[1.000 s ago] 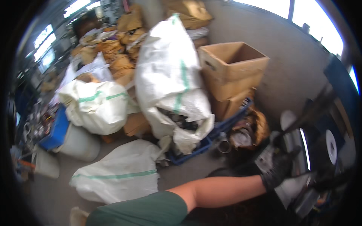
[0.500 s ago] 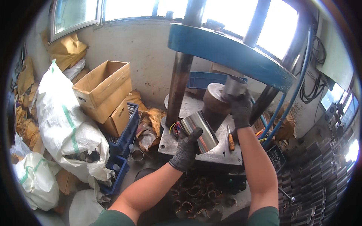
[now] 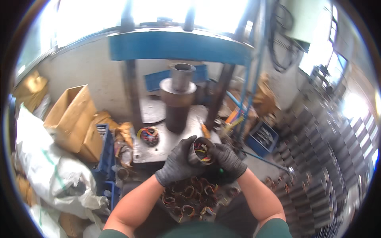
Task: The person is using a hydraulic press to assemble metal components and then uses a screwdriver-like tool for detailed adjustment.
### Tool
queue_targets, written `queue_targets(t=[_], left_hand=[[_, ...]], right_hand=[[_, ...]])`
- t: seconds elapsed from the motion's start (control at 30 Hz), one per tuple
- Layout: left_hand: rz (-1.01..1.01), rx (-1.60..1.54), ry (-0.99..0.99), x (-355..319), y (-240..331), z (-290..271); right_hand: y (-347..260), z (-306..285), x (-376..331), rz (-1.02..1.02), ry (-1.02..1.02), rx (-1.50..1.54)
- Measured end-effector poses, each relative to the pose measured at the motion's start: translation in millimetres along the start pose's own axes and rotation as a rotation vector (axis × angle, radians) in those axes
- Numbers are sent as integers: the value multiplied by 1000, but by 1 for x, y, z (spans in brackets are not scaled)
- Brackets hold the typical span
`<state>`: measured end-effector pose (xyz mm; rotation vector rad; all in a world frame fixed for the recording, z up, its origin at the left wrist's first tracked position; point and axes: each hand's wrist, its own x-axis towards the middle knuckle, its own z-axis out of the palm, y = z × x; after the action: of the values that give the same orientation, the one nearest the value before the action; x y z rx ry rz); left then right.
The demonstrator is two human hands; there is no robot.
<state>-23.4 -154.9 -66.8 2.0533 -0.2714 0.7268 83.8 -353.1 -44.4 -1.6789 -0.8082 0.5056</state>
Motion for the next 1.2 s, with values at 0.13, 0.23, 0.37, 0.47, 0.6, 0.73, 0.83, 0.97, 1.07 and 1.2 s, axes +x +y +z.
queue_targets(t=[0.13, 0.23, 0.37, 0.47, 0.6, 0.73, 0.83, 0.97, 1.07, 1.2], left_hand=[[201, 195, -290, -24, 24, 33], [390, 123, -385, -37, 32, 62], [383, 35, -441, -41, 42, 64], [250, 2, -503, -41, 22, 76], [96, -25, -552, -45, 14, 79], [228, 68, -625, -59, 6, 89], [307, 181, -721, -72, -6, 96], [263, 387, -916, -86, -19, 101], [134, 406, -967, -91, -34, 99], [-32, 364, -1003, -79, -15, 102]], right_hand=[[32, 0, -101, 385, 107, 462], [68, 4, -170, 328, 210, 569], [29, -11, -250, 172, 581, 604], [21, -39, -334, 205, 960, 403], [40, -64, -429, 206, 1391, 413], [94, -85, -529, 383, 1715, 624], [134, -97, -613, 313, 1821, 598], [137, -150, -680, 211, 2236, 489], [102, -194, -683, 55, 2400, 284], [64, -255, -697, 236, 2455, 289]])
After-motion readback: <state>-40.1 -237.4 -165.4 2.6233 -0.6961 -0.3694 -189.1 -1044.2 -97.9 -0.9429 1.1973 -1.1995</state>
